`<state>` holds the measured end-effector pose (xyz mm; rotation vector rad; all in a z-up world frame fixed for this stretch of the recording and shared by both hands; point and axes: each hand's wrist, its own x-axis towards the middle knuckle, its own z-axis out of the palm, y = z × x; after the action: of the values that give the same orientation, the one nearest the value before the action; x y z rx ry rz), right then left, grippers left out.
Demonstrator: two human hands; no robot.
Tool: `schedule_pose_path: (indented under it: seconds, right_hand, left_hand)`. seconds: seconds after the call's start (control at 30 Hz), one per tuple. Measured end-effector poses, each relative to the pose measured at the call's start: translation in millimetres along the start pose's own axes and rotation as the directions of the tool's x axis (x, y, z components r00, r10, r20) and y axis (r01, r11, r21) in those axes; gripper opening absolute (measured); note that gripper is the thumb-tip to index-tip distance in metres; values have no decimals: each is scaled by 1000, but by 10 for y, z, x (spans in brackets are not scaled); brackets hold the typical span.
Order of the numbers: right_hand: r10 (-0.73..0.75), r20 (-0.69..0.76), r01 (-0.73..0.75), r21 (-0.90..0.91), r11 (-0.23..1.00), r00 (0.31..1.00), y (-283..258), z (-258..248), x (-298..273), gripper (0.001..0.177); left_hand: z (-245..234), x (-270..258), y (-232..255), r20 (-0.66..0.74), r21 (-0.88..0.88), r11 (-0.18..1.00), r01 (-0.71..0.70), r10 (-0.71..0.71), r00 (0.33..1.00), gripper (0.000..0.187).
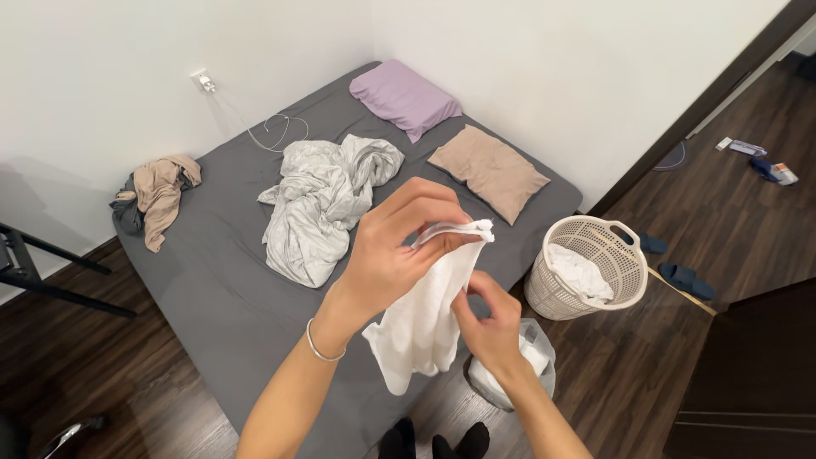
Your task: Folding white towels on a bed and placing them into a plastic bag.
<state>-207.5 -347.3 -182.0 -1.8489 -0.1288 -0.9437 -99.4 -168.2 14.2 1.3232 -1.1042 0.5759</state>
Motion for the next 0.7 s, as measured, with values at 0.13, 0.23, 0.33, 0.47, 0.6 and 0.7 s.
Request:
schedule_pose_path:
  seconds: [0.13, 0.23, 0.33, 0.47, 0.6, 0.7]
  right_hand:
    - [102, 153, -68, -209, 976, 983, 158, -53, 86, 18]
    - [516, 308, -376, -413, 829, 799, 319, -263, 50, 30]
    - [490, 309, -352, -409, 842, 815, 692, -240, -114, 27]
    - [447, 397, -331, -329, 885, 802, 489, 224, -82, 55]
    - [345, 320, -314, -146, 938, 882, 482, 510, -191, 22]
    - [450, 288, -344, -352, 871, 845, 825, 525, -299, 20]
  left_hand:
    - [-219, -15, -49, -10, 38, 999, -24, 24, 1000, 12]
    - [-580, 136, 127, -53, 147, 989, -22, 31, 998, 12]
    - [-973, 94, 357, -24, 122, 984, 132, -130, 991, 42]
    - [-941, 98, 385, -11, 150, 987, 59, -58, 998, 39]
    - [-879, 101, 487, 35, 163, 982, 96, -103, 994, 37]
    - [-998, 65, 516, 35, 168, 979, 113, -121, 992, 35]
